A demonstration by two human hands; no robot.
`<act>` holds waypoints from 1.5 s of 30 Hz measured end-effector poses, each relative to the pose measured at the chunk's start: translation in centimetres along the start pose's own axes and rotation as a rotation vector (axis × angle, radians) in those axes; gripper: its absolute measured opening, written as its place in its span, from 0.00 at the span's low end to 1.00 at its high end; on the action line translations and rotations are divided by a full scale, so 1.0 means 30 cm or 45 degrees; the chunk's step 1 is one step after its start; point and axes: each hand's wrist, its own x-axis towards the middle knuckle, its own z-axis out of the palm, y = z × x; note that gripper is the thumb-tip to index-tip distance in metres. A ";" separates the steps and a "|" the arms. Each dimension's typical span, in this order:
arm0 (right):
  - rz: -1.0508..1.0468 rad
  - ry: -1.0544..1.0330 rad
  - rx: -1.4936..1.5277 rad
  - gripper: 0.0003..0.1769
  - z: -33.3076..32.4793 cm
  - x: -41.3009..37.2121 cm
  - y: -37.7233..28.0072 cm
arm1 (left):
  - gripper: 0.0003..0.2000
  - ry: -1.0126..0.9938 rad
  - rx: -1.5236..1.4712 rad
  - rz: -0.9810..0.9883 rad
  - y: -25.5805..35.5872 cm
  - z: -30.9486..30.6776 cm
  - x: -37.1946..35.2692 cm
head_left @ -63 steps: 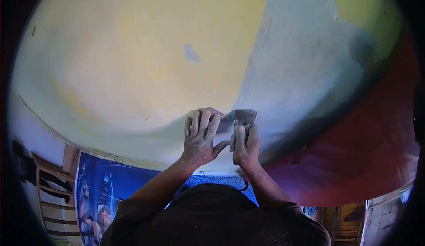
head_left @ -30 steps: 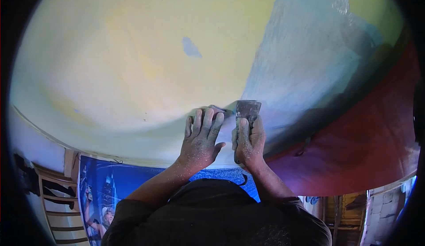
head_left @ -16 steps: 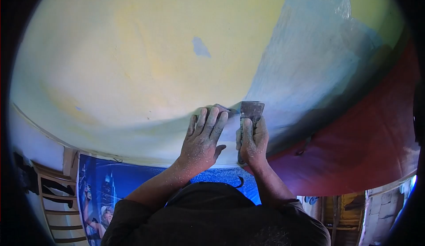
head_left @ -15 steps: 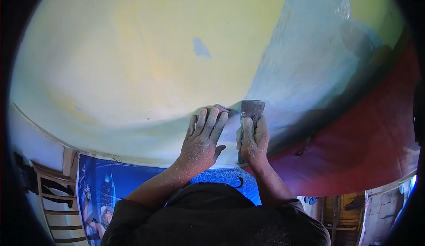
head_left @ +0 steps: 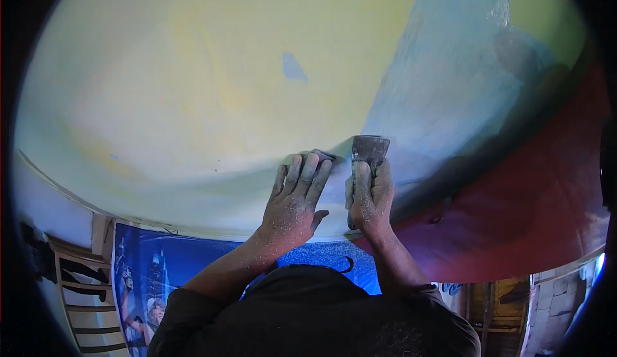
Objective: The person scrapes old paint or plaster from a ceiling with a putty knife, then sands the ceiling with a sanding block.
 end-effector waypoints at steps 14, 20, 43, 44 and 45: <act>0.084 0.023 0.034 0.11 0.011 -0.032 0.040 | 0.57 0.011 0.024 0.021 -0.005 0.000 0.006; 0.094 -0.001 0.047 0.11 0.002 -0.034 0.065 | 0.57 -0.006 0.044 0.009 -0.001 0.000 0.005; 0.105 0.024 0.074 0.12 0.010 -0.030 0.028 | 0.57 0.007 0.047 0.035 -0.006 0.000 0.006; 0.140 0.026 0.097 0.12 0.014 -0.039 0.049 | 0.57 0.006 0.049 0.033 -0.007 0.001 0.005; 0.149 0.014 0.113 0.11 0.011 -0.040 0.056 | 0.57 0.004 0.046 0.022 -0.003 -0.002 0.007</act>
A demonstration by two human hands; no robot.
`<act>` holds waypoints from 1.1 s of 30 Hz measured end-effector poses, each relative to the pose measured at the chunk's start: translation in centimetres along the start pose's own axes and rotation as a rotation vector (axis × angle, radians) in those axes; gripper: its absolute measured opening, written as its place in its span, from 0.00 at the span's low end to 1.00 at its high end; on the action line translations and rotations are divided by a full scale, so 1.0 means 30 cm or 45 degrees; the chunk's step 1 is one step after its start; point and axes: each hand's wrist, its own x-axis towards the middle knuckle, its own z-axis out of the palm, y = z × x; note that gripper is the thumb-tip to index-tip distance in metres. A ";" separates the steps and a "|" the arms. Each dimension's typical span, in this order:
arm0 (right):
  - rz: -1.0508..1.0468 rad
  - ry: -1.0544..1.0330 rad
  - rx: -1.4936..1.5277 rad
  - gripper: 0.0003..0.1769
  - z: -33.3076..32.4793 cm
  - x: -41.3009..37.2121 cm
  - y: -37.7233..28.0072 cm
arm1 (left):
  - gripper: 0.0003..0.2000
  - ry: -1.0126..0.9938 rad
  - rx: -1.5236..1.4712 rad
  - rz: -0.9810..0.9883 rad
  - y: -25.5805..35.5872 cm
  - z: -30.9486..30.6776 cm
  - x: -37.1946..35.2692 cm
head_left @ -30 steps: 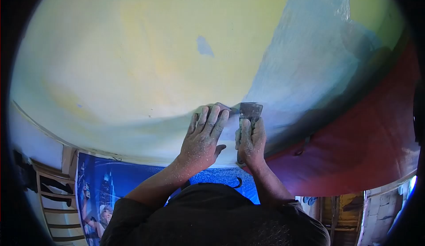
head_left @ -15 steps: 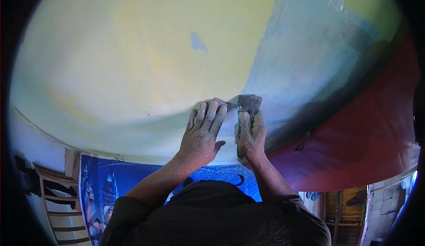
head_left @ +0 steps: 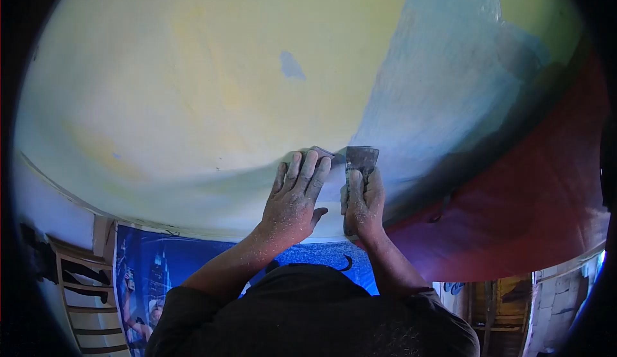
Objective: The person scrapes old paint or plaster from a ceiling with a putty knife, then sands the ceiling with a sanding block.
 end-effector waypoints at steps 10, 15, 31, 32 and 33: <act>-0.073 -0.032 0.092 0.11 0.008 0.015 -0.007 | 0.58 0.009 -0.009 -0.013 -0.001 0.003 0.002; -0.078 -0.026 0.024 0.14 0.007 0.029 -0.051 | 0.57 0.016 -0.011 -0.012 0.002 0.006 -0.005; -0.043 -0.015 -0.001 0.17 0.000 0.017 -0.019 | 0.57 0.016 -0.013 -0.005 -0.005 0.007 0.001; -0.066 -0.026 -0.009 0.16 0.000 0.023 -0.027 | 0.57 0.008 -0.024 -0.010 -0.003 -0.001 0.000; -0.089 -0.036 -0.017 0.16 -0.001 0.027 -0.036 | 0.57 -0.001 -0.036 -0.014 0.001 -0.004 -0.001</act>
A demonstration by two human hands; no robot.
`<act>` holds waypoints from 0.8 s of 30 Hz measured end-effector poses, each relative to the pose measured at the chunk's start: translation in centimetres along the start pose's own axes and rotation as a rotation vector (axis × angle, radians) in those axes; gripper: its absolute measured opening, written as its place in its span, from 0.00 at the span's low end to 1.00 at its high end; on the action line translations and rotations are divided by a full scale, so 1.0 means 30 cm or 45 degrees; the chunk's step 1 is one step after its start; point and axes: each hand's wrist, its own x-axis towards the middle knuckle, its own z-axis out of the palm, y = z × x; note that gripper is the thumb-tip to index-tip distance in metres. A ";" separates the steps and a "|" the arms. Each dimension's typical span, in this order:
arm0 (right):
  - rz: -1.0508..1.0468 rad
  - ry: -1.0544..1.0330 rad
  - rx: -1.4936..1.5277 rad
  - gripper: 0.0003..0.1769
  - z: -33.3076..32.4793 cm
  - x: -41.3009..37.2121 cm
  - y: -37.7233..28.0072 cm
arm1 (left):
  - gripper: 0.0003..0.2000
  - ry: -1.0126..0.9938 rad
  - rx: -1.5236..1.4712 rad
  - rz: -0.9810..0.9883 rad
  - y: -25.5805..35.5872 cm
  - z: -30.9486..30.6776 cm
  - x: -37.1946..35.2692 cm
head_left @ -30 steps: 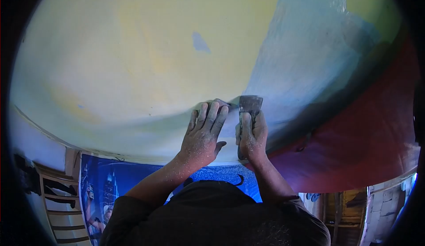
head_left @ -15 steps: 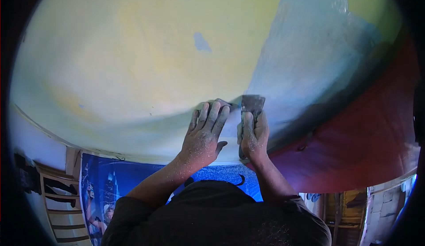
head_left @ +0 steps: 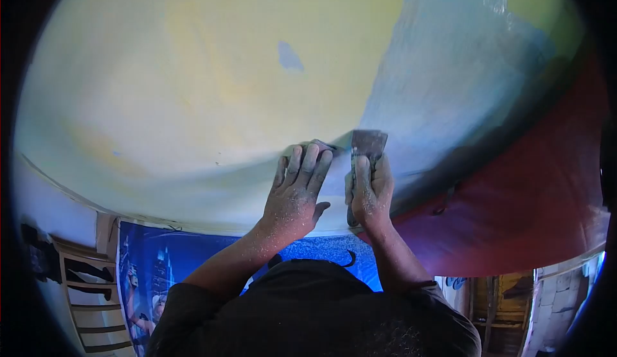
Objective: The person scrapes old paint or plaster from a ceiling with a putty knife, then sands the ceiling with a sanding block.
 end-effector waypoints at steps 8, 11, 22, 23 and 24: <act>0.005 0.012 0.012 0.15 0.003 0.002 -0.031 | 0.57 0.010 0.026 0.013 -0.008 0.006 -0.002; -0.009 0.034 0.009 0.15 0.001 0.023 -0.069 | 0.57 -0.002 0.012 0.005 0.001 0.004 -0.003; 0.021 -0.001 0.047 0.14 0.010 0.016 -0.047 | 0.56 0.019 0.016 0.006 -0.004 0.008 -0.001; -0.012 0.012 0.074 0.14 0.014 0.023 -0.048 | 0.57 0.029 0.014 0.009 -0.003 0.013 -0.002; 0.006 0.005 0.061 0.14 0.009 0.018 -0.046 | 0.57 0.016 0.014 0.009 -0.003 0.014 -0.002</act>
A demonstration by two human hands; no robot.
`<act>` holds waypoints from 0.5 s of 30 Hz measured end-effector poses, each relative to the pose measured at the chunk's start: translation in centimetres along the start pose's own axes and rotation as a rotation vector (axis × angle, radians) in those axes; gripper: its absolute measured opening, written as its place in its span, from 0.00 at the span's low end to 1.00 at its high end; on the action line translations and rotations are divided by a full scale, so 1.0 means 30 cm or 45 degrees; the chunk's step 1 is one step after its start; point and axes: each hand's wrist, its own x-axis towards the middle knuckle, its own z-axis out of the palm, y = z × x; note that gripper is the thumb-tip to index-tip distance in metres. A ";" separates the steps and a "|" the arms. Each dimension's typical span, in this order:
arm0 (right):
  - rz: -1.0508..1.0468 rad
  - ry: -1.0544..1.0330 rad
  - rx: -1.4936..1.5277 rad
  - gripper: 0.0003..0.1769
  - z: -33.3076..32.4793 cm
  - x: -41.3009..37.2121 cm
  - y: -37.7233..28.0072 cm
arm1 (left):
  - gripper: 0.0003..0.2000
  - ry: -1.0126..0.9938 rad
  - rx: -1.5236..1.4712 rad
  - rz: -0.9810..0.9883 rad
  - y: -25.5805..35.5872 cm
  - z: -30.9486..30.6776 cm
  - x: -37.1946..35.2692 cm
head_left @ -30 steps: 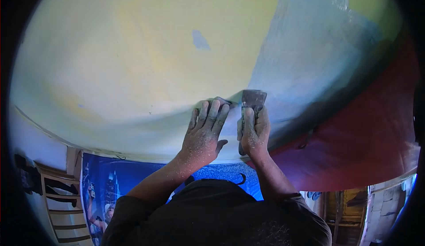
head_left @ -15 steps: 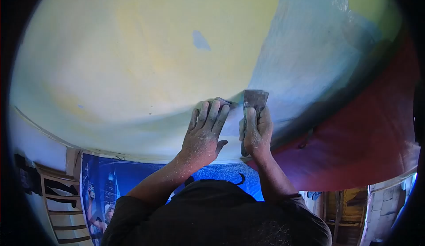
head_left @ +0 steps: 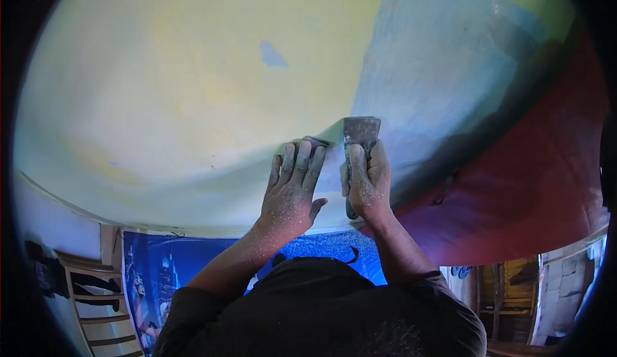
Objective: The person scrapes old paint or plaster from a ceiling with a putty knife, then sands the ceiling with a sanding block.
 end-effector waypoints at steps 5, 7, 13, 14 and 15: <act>0.064 -0.016 -0.017 0.13 -0.016 -0.014 0.007 | 0.57 -0.028 0.006 -0.008 -0.004 0.000 0.005; 0.076 -0.003 -0.020 0.13 -0.009 -0.007 -0.003 | 0.58 -0.024 0.004 -0.009 -0.005 0.003 0.003; 0.078 0.000 0.007 0.13 -0.006 -0.029 0.005 | 0.58 -0.045 0.007 -0.023 -0.001 0.004 0.005; 0.085 -0.010 0.007 0.13 -0.009 -0.030 0.013 | 0.58 -0.053 0.005 -0.023 -0.003 0.001 0.009; 0.073 -0.008 -0.036 0.13 -0.007 -0.020 0.002 | 0.58 -0.039 0.011 -0.018 -0.004 0.000 0.013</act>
